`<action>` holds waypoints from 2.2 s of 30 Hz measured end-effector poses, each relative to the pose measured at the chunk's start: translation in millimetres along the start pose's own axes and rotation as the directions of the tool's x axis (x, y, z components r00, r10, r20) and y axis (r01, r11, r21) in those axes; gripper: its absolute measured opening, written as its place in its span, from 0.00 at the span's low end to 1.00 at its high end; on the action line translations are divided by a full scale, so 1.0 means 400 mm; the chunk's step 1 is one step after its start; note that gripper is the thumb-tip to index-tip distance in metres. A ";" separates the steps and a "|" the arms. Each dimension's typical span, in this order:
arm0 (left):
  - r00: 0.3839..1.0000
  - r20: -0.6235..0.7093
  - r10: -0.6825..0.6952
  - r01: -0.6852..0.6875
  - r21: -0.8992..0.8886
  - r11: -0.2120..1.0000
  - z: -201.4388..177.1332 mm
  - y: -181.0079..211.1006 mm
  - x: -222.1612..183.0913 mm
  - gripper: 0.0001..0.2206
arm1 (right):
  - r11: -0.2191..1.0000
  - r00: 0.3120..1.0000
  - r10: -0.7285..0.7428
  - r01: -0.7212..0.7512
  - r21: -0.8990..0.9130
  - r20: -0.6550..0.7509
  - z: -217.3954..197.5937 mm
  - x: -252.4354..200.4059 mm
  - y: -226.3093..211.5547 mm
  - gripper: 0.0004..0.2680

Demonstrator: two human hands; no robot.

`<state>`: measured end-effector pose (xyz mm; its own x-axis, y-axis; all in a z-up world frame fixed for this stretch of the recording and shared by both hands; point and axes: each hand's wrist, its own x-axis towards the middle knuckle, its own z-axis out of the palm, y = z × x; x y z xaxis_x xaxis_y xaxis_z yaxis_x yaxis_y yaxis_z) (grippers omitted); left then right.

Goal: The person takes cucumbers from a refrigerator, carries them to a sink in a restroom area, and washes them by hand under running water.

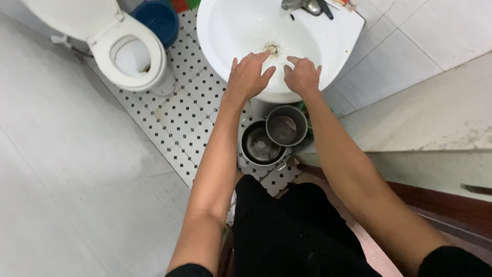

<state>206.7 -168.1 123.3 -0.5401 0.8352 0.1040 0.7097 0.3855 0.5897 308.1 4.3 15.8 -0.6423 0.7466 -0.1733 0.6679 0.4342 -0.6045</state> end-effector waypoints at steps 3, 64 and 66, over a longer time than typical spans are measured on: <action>0.997 -0.078 0.005 0.006 0.147 0.989 0.058 -0.009 -0.110 0.18 | 0.981 0.990 -0.095 0.111 -0.161 0.105 0.063 -0.055 0.011 0.15; 0.994 0.044 -0.095 0.104 -0.265 0.959 -0.387 -0.586 0.166 0.26 | 0.942 0.997 0.073 -0.077 0.327 0.025 0.147 0.220 -0.602 0.10; 0.996 0.012 -0.085 0.085 -0.247 0.965 -0.391 -0.607 0.191 0.27 | 0.938 0.999 0.041 -0.044 0.343 0.015 0.162 0.256 -0.610 0.11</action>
<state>-77.7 -259.2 113.4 -0.5925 0.8043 0.0440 0.5273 0.3460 0.7761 55.1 -57.8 95.0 -0.6196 0.7564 -0.2097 0.5258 0.2016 -0.8264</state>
